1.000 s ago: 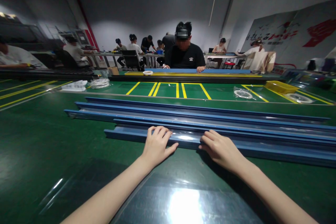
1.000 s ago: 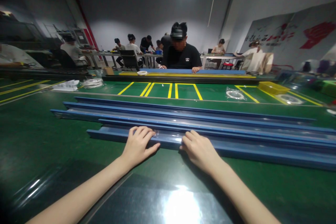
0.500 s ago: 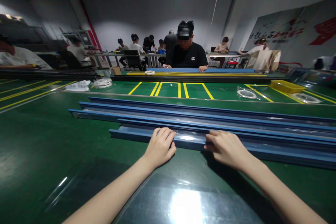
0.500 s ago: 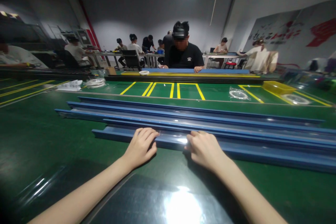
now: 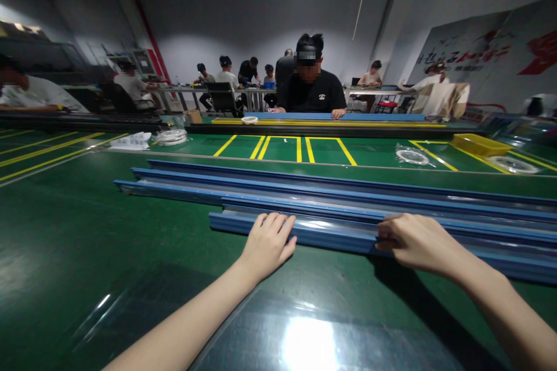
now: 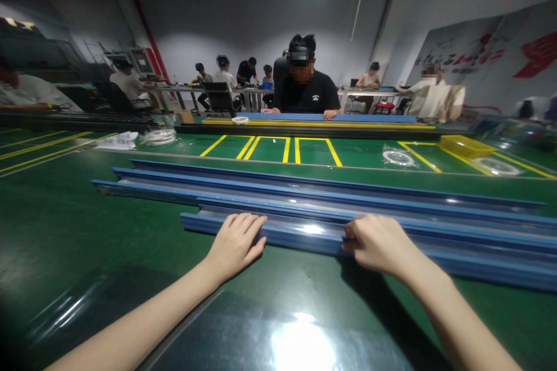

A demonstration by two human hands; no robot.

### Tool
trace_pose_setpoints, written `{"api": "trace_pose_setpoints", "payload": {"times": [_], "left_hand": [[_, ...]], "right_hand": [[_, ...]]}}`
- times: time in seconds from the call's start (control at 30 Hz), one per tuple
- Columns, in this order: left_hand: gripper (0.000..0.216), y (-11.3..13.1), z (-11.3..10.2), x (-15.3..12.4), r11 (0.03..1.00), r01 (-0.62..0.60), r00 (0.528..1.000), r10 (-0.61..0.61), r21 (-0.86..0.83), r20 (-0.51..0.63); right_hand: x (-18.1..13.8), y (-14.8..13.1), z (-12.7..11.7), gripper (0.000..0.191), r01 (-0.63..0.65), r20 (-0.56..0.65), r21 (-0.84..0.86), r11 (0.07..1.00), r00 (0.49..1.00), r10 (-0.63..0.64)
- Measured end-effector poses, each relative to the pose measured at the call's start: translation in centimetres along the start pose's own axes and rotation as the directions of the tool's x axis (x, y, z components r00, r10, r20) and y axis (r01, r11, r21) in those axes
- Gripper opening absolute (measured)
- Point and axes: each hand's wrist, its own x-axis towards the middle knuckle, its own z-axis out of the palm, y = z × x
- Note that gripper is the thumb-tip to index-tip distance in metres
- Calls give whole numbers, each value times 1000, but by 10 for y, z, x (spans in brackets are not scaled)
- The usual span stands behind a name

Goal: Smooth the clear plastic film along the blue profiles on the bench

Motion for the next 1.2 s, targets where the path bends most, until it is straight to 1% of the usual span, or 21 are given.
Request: {"api": "trace_pose_setpoints", "payload": {"times": [0.2,0.37,0.5,0.6,0.77,0.93,1.2], "left_hand": [[31,0,-1,1,1000,18,999,-19,22,32],[29,-1,-1,1,999,8,1000,-9,34,30],[27,-1,-1,1,997,2,1000,-4,71,27],[27,-1,0,1,996,0,1000,-2,84,24],[28,-1,0,1,996,1,1000,-2,91,7],[29,-1,0,2,995,1,1000,-1,101,-5],[28,-1,0,3,996,11,1000,-11,91,-3]], "right_hand": [[-2,-1,3,13,33,27,-12,999,999,-33],[-3,-5,0,15,5,51,-57,998,999,-2],[-3,-7,-1,17,24,18,10,1000,1000,-24],[-2,-12,1,23,54,-18,55,997,998,-54],[2,-19,9,30,119,-28,71,990,993,-117],[4,-21,17,35,148,-41,92,985,989,-145],[5,-23,18,36,172,-57,97,980,984,-167]]}}
